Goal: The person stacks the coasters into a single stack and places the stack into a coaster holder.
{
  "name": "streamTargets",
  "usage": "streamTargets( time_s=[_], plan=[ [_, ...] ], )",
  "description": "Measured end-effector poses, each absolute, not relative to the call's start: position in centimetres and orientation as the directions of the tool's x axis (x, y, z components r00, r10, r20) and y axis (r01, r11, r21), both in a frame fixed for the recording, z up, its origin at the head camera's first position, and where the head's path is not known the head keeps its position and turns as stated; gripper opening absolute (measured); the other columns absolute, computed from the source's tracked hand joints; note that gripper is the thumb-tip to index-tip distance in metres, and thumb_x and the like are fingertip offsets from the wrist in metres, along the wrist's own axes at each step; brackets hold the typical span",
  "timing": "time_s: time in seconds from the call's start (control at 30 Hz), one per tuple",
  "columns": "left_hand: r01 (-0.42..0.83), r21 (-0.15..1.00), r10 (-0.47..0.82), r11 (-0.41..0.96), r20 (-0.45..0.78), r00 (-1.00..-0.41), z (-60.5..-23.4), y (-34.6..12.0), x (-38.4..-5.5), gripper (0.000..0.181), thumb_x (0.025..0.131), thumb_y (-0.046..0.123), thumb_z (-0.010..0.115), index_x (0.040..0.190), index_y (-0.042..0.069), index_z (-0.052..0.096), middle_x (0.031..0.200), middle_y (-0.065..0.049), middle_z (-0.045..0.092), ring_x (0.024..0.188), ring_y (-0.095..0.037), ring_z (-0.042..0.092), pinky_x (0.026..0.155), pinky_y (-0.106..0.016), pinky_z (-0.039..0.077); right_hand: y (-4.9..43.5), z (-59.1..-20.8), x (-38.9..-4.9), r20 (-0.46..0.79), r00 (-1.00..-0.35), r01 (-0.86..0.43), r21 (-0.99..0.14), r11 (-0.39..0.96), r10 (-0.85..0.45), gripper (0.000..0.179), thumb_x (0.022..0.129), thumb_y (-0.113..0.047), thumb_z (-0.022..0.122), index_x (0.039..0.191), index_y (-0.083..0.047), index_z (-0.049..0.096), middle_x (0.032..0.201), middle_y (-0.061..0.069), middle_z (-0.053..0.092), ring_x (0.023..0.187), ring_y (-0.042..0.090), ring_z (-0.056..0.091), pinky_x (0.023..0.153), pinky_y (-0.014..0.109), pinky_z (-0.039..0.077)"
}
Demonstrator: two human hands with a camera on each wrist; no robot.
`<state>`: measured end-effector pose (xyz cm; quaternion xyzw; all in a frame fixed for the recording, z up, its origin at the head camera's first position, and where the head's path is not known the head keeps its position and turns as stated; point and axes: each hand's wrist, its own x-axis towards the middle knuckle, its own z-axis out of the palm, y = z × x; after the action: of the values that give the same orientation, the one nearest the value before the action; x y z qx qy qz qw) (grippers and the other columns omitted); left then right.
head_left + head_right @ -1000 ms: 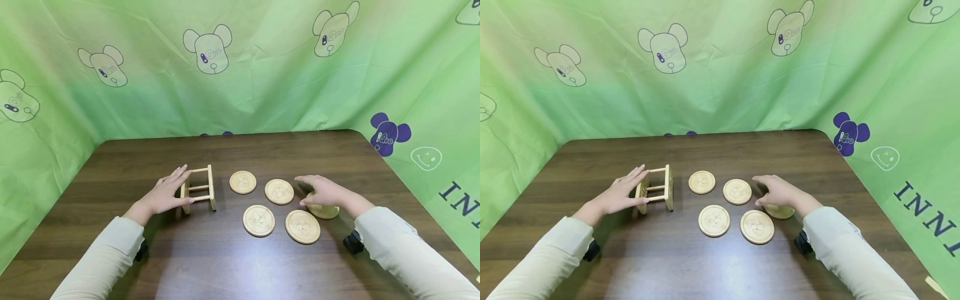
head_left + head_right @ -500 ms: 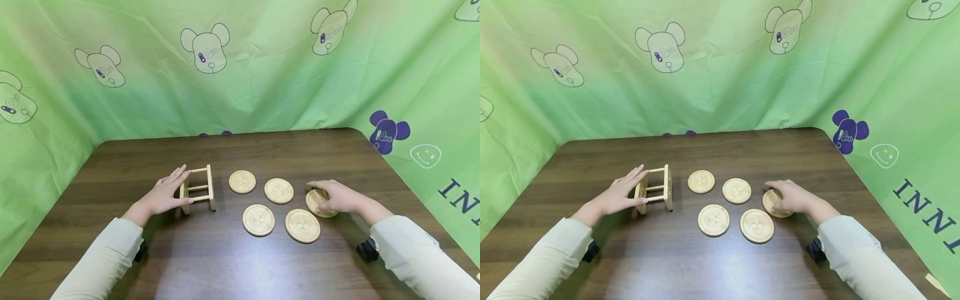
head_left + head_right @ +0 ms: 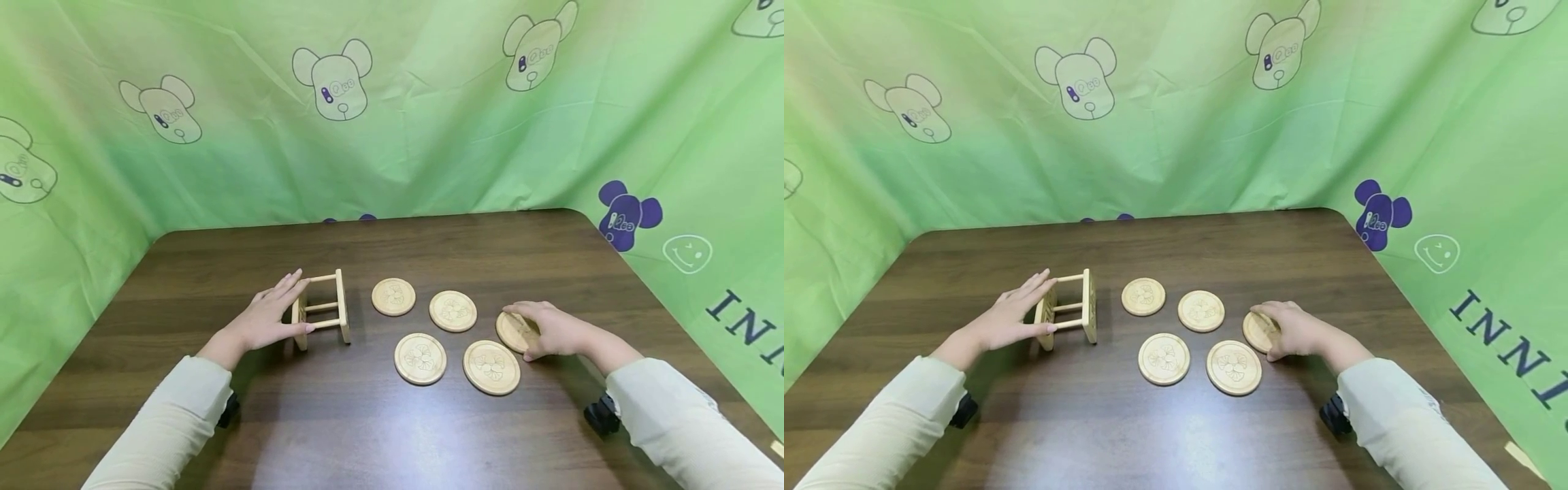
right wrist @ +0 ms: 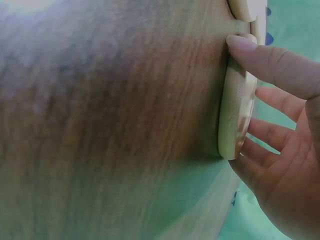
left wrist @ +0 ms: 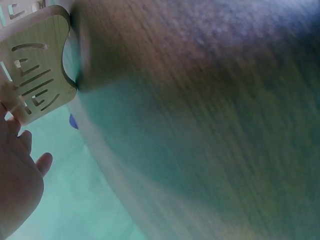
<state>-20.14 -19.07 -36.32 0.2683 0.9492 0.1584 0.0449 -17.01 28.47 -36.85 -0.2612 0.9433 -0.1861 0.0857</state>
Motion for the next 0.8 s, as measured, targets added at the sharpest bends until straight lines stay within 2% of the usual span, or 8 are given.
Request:
streamTargets(
  time_s=[0.53, 0.8],
  plan=[
    [0.475, 0.382, 0.516, 0.793, -0.004, -0.857, -36.73, -19.20, -19.74, 0.083, 0.077, 0.059, 0.047, 0.140, 0.018, 0.013, 0.144, 0.000, 0.001, 0.129, -0.020, 0.006, 0.095, -0.053, 0.012, 28.24, -36.60, -17.03, -0.035, -0.838, -0.498, -0.357, 0.790, -0.544, 0.072, 0.055, -0.023, 0.076, 0.114, 0.009, 0.048, 0.110, 0.024, 0.051, 0.098, 0.041, 0.044, 0.082, 0.050, 0.034],
    [0.489, 0.368, 0.528, 0.791, -0.008, -0.849, -36.10, -19.07, -19.96, 0.082, 0.077, 0.057, 0.048, 0.140, 0.017, 0.014, 0.144, -0.001, 0.001, 0.129, -0.022, 0.007, 0.094, -0.052, 0.012, 28.05, -35.92, -17.49, -0.024, -0.848, -0.490, -0.348, 0.799, -0.530, 0.070, 0.059, -0.019, 0.075, 0.117, 0.009, 0.046, 0.113, 0.024, 0.049, 0.102, 0.039, 0.043, 0.084, 0.048, 0.033]
  ],
)
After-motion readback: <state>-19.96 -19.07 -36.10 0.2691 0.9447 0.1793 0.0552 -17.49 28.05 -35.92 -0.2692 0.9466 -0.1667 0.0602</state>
